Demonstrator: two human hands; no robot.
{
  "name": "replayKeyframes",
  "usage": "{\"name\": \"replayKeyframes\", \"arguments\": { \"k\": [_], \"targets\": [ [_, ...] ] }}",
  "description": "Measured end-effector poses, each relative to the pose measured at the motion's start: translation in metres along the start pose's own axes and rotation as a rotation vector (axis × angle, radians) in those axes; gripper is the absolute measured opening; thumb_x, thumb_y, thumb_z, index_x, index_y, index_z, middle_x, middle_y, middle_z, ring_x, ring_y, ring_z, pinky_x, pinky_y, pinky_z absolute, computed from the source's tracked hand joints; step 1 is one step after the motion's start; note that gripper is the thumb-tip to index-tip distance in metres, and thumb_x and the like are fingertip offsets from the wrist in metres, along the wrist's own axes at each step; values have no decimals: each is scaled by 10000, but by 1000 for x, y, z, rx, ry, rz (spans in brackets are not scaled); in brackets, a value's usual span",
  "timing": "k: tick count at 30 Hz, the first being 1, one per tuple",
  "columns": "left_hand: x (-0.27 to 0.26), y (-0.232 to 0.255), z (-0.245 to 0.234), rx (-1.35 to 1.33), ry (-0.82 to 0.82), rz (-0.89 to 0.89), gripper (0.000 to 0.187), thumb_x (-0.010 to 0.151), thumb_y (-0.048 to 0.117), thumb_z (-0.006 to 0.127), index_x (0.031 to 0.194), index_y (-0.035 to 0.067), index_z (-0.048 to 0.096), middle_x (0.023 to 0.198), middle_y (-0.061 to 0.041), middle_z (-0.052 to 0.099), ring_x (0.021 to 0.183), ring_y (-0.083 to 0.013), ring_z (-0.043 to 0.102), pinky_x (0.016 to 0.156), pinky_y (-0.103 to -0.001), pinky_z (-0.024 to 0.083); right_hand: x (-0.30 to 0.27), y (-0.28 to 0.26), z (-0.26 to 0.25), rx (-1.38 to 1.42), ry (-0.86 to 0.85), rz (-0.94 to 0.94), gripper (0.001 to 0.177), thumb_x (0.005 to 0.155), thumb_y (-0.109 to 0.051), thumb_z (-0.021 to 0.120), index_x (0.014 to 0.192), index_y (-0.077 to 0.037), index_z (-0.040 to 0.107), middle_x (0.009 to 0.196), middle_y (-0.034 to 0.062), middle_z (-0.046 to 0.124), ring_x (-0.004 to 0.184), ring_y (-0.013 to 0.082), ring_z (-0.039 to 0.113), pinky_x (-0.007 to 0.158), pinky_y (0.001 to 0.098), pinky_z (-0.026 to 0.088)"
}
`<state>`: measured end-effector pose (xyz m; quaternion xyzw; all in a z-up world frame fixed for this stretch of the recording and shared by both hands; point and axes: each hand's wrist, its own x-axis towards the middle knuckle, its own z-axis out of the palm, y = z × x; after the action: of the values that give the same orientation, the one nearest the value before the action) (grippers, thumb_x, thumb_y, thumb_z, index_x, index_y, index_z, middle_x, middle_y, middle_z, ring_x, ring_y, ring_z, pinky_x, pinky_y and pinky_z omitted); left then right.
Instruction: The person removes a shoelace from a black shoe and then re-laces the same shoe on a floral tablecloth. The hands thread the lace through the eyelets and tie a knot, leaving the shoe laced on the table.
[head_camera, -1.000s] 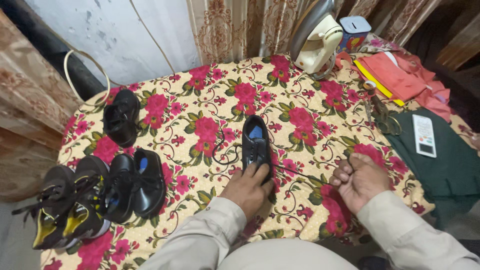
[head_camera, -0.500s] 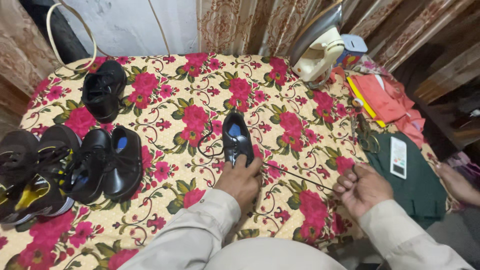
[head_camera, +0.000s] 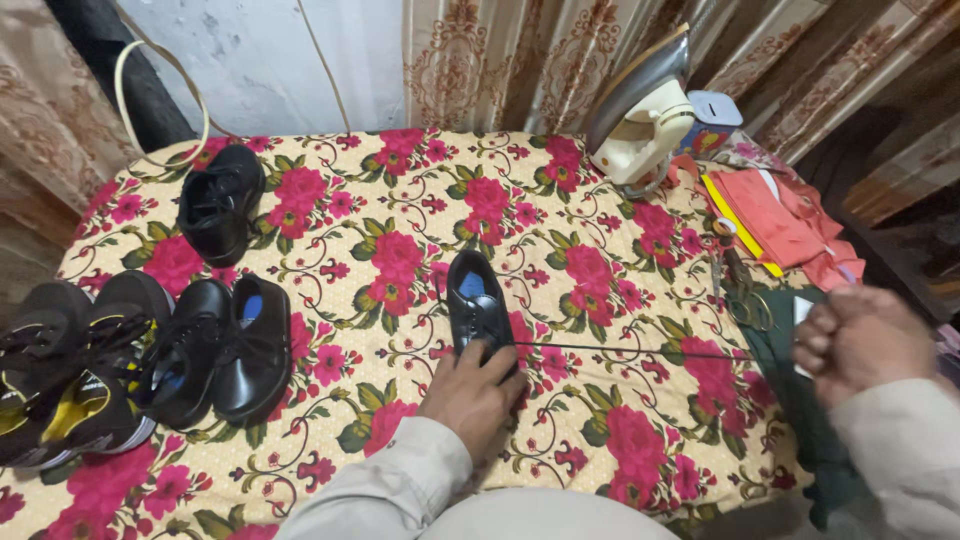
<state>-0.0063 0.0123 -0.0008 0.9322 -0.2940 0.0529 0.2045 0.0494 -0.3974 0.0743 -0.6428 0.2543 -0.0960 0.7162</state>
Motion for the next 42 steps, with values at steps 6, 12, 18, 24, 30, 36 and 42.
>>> {"name": "replayKeyframes", "arguments": {
  "k": [6, 12, 18, 24, 30, 36, 42],
  "targets": [
    [-16, -17, 5, -323, 203, -21, 434, 728, 156, 765, 1153, 83, 714, 1286, -117, 606, 1198, -342, 541, 957, -471, 460, -25, -12, 47, -265, -91, -85, 101, 998, -68, 589, 1062, -144, 570, 769, 26, 518, 619, 151, 494, 522, 301, 387],
    [-39, -36, 9, -563, 431, -441, 292, 833, 35, 663, 1112, 71, 744, 1098, -115, 704, 1019, -296, 688, 882, -352, 567, -93, 56, 153, -495, -628, 35, 156, 882, -29, 658, 1028, -10, 710, 835, 88, 762, 656, 161, 725, 611, 286, 592],
    [-19, -34, 32, -1431, 267, -778, 251, 874, 118, 761, 1089, -12, 768, 861, -99, 798, 712, -190, 735, 643, -291, 596, -126, 101, 217, -448, -706, 182, 92, 881, -47, 747, 929, 21, 709, 749, 78, 732, 591, 121, 673, 536, 246, 513],
    [-32, -32, 38, -1920, 149, -1158, 228, 906, 151, 753, 1087, 13, 743, 809, -99, 740, 674, -193, 705, 560, -272, 510, -135, 117, 221, -497, -735, 75, 147, 852, -10, 745, 892, -20, 605, 710, 63, 719, 602, 101, 707, 529, 237, 532],
    [-46, -32, 29, -2193, 108, -1004, 252, 934, 134, 699, 1163, 26, 702, 856, -76, 712, 732, -179, 706, 625, -283, 569, -146, 120, 224, -277, -620, 308, 157, 857, 16, 698, 933, -27, 568, 676, 92, 691, 551, 153, 671, 506, 318, 581],
    [-45, -44, 26, -1985, 104, -1098, 120, 948, 133, 641, 1039, 56, 654, 868, -74, 723, 716, -192, 687, 626, -303, 580, -150, 132, 222, -233, -730, 355, 193, 876, -4, 687, 973, -24, 520, 719, 110, 705, 595, 204, 719, 537, 362, 603],
    [-25, -67, 36, -1639, 230, -1148, 75, 969, 146, 599, 986, 74, 612, 771, -69, 654, 639, -188, 677, 532, -317, 517, -143, 158, 203, -252, -639, 39, 235, 824, 21, 758, 982, -29, 591, 760, 69, 683, 706, 118, 646, 610, 268, 514]
  ]
}}
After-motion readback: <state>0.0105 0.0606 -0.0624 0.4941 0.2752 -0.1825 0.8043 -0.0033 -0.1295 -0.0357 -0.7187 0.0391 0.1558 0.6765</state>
